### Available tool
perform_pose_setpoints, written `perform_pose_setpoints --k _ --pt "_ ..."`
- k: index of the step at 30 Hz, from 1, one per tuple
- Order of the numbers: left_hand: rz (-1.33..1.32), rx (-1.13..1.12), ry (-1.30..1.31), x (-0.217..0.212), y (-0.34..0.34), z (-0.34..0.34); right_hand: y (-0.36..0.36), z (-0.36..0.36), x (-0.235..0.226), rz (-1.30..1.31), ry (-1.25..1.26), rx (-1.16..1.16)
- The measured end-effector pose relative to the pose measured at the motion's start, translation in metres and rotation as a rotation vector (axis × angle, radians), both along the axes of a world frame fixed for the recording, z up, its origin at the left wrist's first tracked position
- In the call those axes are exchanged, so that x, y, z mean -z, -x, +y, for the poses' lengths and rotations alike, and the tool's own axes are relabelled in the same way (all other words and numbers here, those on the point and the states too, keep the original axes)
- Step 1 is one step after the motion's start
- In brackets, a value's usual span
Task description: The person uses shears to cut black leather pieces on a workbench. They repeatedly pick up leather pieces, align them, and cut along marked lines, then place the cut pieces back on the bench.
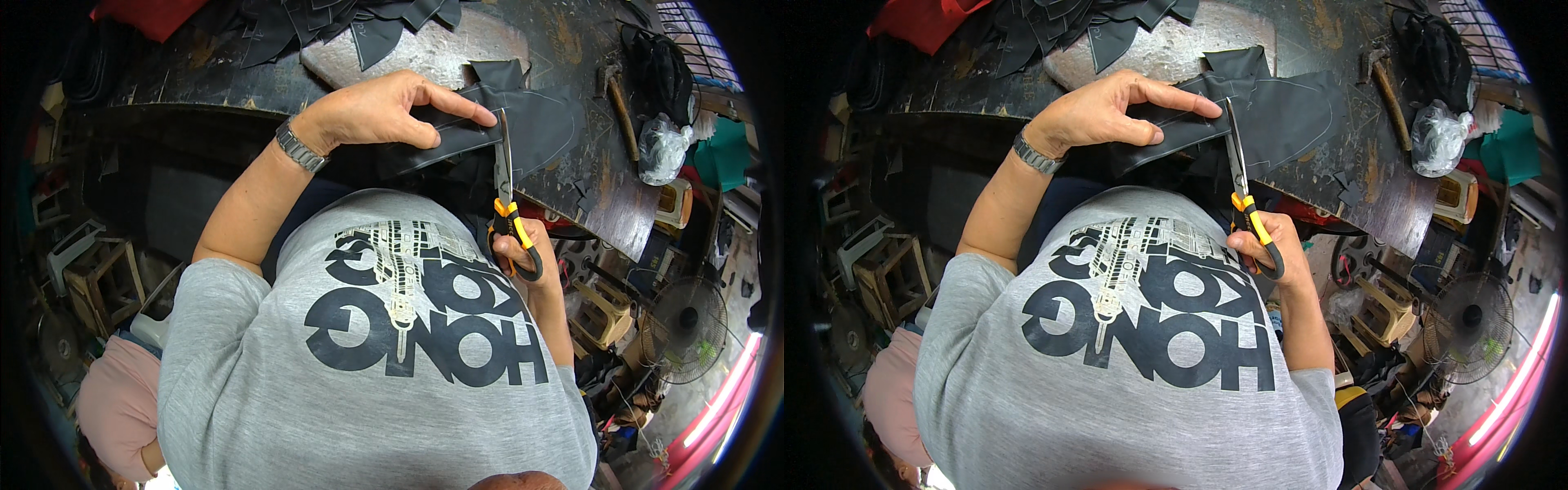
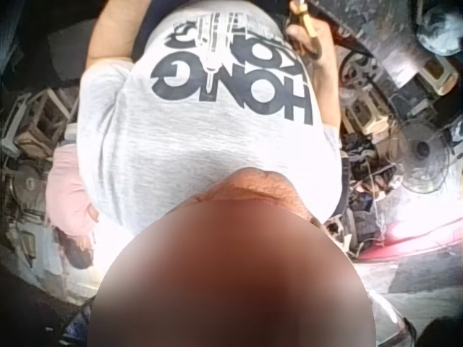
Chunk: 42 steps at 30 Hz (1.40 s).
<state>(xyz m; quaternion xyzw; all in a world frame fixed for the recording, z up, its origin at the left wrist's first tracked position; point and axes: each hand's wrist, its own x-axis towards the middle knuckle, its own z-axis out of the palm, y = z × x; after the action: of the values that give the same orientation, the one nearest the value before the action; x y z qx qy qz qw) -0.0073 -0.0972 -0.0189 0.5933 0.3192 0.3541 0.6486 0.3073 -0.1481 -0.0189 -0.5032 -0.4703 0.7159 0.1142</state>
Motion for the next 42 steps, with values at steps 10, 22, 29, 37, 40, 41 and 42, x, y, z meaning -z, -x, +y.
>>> perform_pose_setpoints --k 10,22,29,37,40,41,42 --pt "0.018 -0.001 0.024 0.000 0.000 -0.001 0.003 -0.003 -0.005 -0.085 -0.025 -0.007" --pt "0.082 0.121 -0.154 0.003 0.000 0.003 0.001 -0.002 0.005 0.123 0.062 -0.002" --pt "0.059 0.196 -0.162 -0.006 0.010 -0.001 0.003 0.000 0.010 0.405 0.113 0.179" --pt "0.126 -0.783 -0.640 -0.027 0.017 0.015 0.030 -0.007 0.010 0.229 -0.024 0.411" --pt "-0.016 -0.264 -0.117 -0.022 -0.016 -0.012 0.040 -0.008 0.013 0.208 -0.037 0.385" --pt "0.014 -0.220 -0.015 -0.018 -0.029 -0.018 0.042 -0.010 0.013 0.198 -0.040 0.379" --pt "0.009 -0.171 0.048 -0.013 -0.042 -0.021 0.043 -0.011 0.012 0.180 -0.049 0.380"
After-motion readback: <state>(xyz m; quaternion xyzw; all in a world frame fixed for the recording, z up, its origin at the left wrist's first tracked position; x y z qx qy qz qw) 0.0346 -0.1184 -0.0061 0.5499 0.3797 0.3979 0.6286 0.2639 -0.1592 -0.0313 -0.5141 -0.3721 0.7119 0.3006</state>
